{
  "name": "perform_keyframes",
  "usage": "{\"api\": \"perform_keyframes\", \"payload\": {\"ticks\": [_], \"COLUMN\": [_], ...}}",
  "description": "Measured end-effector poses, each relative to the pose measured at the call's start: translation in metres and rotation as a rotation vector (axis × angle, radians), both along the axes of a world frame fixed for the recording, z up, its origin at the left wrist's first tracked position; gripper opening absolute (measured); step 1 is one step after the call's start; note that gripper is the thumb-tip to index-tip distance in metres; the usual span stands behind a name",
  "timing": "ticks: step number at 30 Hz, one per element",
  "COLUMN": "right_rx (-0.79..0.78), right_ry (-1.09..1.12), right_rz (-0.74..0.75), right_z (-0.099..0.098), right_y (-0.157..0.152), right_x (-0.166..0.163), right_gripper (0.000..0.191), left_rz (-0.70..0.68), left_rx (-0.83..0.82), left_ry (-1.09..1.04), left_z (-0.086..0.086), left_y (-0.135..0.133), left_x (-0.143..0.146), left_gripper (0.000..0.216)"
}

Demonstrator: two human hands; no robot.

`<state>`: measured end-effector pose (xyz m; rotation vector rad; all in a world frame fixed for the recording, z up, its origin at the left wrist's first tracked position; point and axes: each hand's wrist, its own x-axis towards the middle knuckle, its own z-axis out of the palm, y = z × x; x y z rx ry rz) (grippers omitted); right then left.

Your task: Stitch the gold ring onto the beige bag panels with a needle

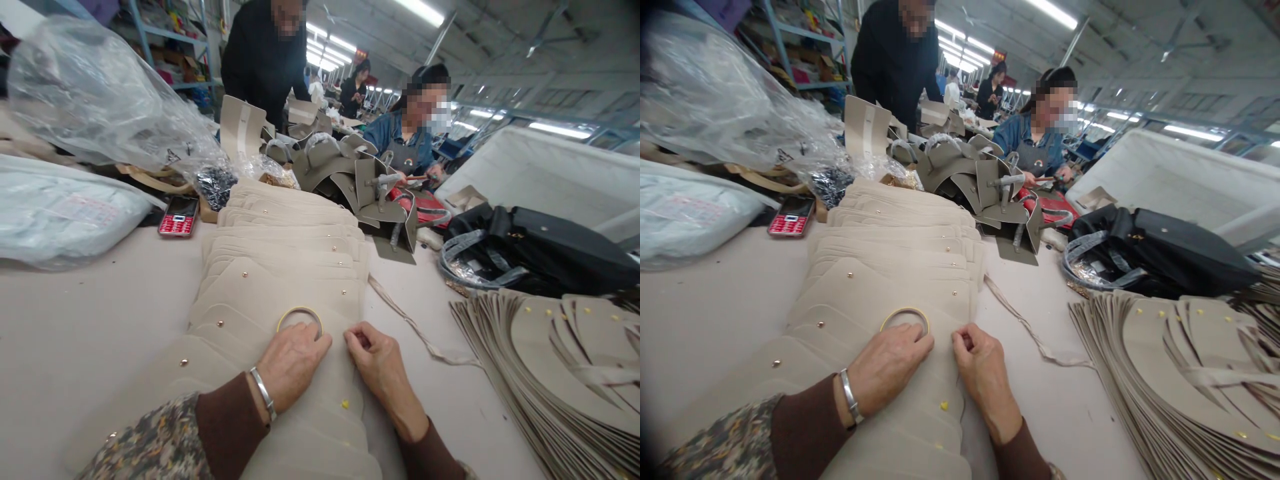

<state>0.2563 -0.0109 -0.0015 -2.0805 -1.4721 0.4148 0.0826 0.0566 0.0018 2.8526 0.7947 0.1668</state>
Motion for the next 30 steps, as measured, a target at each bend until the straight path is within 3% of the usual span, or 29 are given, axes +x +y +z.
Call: {"api": "perform_keyframes", "payload": {"ticks": [6, 9, 13, 17, 24, 30], "right_rx": [-0.123, -0.147, 0.111, 0.333, 0.464, 0.498], "right_ry": [-0.027, 0.041, 0.203, 0.243, 0.053, -0.016], "right_rz": [0.309, 0.349, 0.234, 0.351, 0.440, 0.405], "right_z": [0.012, 0.016, 0.021, 0.027, 0.023, 0.015], "right_y": [-0.015, -0.018, -0.017, -0.017, -0.014, -0.014], "right_x": [-0.002, 0.000, -0.006, -0.023, -0.038, -0.039], "right_gripper": [0.015, 0.011, 0.017, 0.018, 0.015, 0.015], "left_rz": [0.005, -0.019, -0.116, -0.116, -0.099, -0.062], "left_rx": [-0.030, -0.038, -0.036, -0.011, 0.100, 0.010], "left_ry": [-0.089, -0.258, -0.592, -0.577, -0.539, -0.511], "left_z": [0.015, 0.014, 0.006, 0.006, 0.009, 0.009], "left_y": [0.009, 0.016, 0.015, 0.004, -0.009, -0.013], "left_x": [-0.012, -0.019, -0.025, -0.029, -0.029, -0.029], "left_gripper": [0.012, 0.009, 0.019, 0.038, 0.035, 0.025]}}
